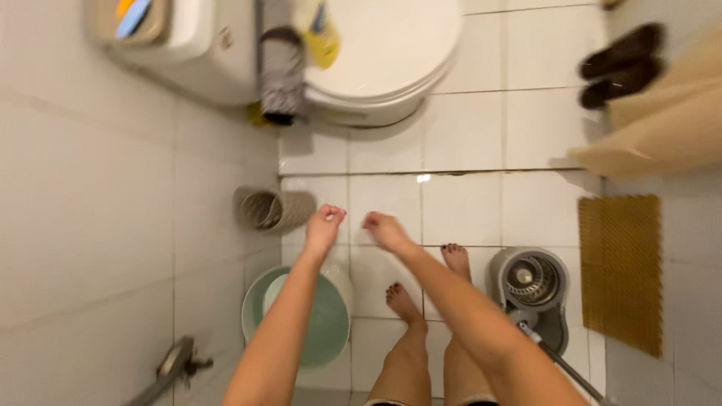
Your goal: The person scrubs the tiled bathroom walls and floor using a long-handled mop, then rinses a bath mat in a bucket of water and pours water over the bathroom floor.
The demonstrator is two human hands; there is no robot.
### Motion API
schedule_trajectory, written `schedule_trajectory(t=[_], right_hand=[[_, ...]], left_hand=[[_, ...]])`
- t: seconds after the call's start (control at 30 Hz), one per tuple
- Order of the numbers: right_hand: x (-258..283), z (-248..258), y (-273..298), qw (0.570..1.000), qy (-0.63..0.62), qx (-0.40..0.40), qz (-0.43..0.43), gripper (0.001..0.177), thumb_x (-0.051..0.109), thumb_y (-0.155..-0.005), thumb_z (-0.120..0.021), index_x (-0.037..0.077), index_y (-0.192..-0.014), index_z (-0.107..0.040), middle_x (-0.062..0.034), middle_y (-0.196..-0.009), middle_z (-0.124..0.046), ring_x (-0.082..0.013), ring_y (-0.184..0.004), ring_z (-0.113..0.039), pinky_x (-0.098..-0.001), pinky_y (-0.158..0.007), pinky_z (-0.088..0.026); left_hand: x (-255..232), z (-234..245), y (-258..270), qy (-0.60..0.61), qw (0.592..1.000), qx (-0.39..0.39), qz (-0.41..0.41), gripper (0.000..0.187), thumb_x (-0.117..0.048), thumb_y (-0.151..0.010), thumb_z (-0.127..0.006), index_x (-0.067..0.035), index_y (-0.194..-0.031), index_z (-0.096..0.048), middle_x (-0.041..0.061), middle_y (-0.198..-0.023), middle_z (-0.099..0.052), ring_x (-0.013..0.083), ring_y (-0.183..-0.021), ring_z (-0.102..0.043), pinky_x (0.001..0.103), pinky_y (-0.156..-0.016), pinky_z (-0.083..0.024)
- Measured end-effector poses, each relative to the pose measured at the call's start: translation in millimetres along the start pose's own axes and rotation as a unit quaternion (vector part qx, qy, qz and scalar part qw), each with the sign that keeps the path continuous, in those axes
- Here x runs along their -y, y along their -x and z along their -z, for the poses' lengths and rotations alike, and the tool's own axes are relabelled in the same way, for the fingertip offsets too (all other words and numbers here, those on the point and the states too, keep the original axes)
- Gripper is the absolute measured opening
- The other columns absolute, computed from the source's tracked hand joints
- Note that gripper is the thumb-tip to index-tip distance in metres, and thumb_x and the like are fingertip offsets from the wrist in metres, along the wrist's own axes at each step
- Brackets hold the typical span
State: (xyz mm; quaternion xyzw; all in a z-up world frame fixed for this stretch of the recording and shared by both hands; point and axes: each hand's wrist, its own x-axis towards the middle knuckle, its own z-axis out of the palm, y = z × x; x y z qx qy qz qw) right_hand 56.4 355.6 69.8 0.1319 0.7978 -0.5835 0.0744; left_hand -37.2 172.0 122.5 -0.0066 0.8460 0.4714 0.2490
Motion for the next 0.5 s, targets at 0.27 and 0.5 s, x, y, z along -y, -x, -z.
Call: schedule_trajectory(t=[0.27, 0.5], right_hand=[[-125, 219, 232, 0.926, 0.093, -0.272, -0.243, 0.036, 0.031, -0.09, -0.073, 0.014, -0.122, -0.069, -0.0135, -0.104, -0.075, -0.0287, -0.096, -0.073, -0.0402, -0.085, -0.057], [-161, 272, 482, 0.753, 0.193, -0.251, -0.577, 0.029, 0.032, -0.09, -0.069, 0.019, -0.116, -0.07, -0.0118, -0.125, -0.067, -0.0364, -0.117, -0.062, -0.0535, -0.094, -0.052]], left_hand=[[-154, -179, 46, -0.102, 0.967, 0.199, -0.119, 0.044, -0.03, -0.091, -0.071, -0.008, -0.128, -0.062, 0.014, -0.126, -0.071, 0.0255, -0.098, -0.075, 0.038, -0.089, -0.058], [-251, -351, 163, -0.158, 0.847, 0.454, -0.228, 0.044, -0.025, -0.093, -0.068, -0.008, -0.133, -0.062, 0.016, -0.128, -0.071, 0.0283, -0.104, -0.073, 0.038, -0.091, -0.058]])
